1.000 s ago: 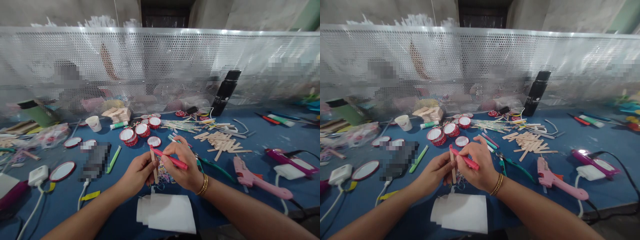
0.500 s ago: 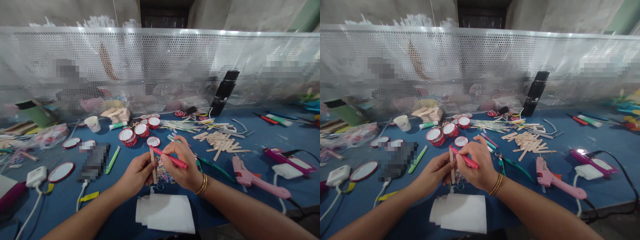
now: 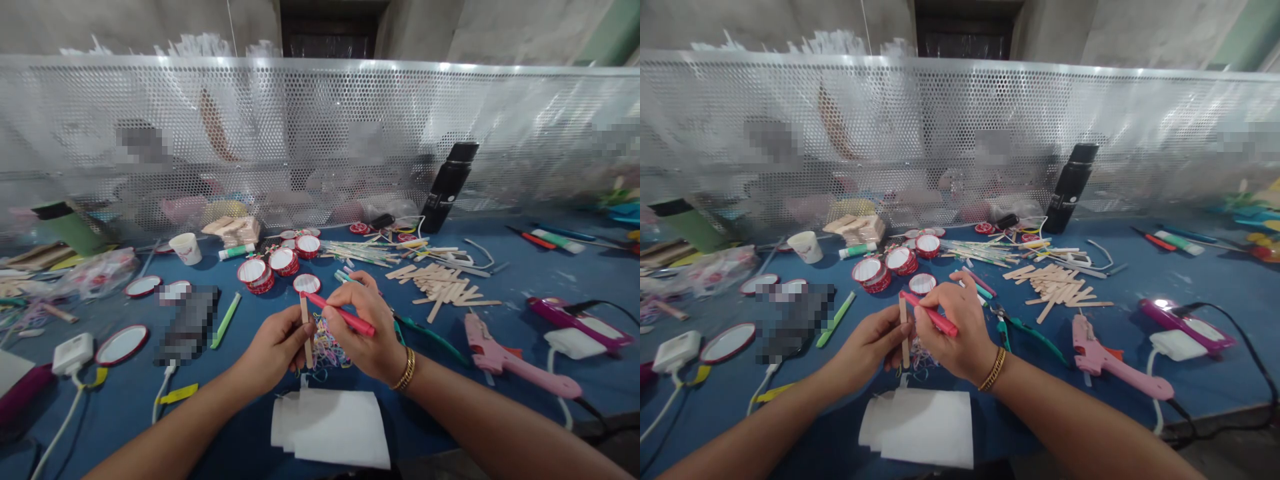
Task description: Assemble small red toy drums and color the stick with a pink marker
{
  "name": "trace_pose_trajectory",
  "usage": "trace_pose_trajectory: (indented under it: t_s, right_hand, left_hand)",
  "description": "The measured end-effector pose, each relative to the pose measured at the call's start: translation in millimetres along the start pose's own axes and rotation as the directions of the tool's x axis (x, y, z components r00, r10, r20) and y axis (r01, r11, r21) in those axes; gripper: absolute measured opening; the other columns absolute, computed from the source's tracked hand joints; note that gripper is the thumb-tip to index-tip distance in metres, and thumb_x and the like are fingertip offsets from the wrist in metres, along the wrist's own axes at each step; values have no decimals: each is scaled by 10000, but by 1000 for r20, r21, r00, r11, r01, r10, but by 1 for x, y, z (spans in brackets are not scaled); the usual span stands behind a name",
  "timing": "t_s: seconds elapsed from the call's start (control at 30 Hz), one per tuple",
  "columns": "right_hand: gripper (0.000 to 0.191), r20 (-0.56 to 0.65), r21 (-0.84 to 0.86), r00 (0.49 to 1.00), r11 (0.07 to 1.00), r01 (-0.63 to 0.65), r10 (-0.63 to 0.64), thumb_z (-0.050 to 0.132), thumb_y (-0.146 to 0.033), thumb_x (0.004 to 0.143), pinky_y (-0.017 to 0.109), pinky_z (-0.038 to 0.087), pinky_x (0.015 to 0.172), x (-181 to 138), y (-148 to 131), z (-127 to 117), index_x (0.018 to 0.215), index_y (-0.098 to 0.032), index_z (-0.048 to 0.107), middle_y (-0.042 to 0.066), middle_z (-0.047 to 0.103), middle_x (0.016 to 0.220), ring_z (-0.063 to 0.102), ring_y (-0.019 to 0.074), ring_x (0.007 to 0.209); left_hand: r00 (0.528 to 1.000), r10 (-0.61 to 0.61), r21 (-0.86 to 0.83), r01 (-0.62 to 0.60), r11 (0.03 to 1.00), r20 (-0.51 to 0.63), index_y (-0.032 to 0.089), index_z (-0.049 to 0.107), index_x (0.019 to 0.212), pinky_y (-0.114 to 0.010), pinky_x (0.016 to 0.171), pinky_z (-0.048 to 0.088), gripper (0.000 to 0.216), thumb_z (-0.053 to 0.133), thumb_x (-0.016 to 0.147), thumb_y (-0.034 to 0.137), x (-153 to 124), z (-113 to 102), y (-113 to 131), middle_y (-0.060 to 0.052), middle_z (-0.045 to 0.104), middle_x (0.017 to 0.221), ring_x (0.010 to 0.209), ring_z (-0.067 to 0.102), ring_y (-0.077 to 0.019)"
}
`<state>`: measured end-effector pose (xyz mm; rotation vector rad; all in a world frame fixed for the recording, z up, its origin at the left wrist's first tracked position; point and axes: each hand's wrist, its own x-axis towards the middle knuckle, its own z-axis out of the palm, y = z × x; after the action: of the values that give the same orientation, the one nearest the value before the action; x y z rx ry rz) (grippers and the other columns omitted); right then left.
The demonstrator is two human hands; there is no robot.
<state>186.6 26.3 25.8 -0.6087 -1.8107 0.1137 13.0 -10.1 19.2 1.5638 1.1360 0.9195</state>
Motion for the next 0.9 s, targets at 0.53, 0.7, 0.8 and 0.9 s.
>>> trace_pose_trajectory:
  t_s: [0.53, 0.7, 0.8, 0.9]
  right_hand:
    - [84, -24, -7, 1000, 1000, -5, 5, 554, -152, 834, 472, 386, 973, 0, 1, 0, 808, -226, 525, -36, 635, 714, 613, 141, 660]
    - [75, -34, 1, 999, 1000, 14, -14, 560, -160, 835, 483, 392, 978, 0, 1, 0, 825, -229, 531, -27, 642, 733, 621, 148, 679]
    - [76, -25, 3, 1000, 1000, 16, -16, 556, -165, 833, 479, 393, 974, 0, 1, 0, 822, -237, 533, -27, 651, 734, 619, 152, 676]
    - [81, -20, 1, 1000, 1000, 6, -6, 556, -162, 827, 478, 392, 973, 0, 0, 0, 819, -238, 531, -29, 652, 730, 619, 152, 670]
  left_hand:
    - [1000, -10, -20, 9, 1000, -21, 194, 485, 827, -196, 406, 375, 321, 510, 909, 503, 1, 0, 1, 33, 547, 561, 435, 474, -91]
    - [1000, -13, -13, 13, 1000, -17, 193, 482, 821, -198, 406, 365, 338, 507, 905, 520, 1, 0, 0, 31, 546, 561, 437, 468, -93]
    - [1000, -7, -15, 7, 1000, -4, 192, 484, 825, -201, 407, 360, 343, 504, 905, 525, 0, 0, -1, 26, 554, 573, 443, 471, -95]
    - [1000, 1, -13, -1, 1000, 5, 188, 493, 836, -202, 408, 358, 343, 501, 908, 523, -1, 0, 0, 22, 564, 588, 447, 474, -94]
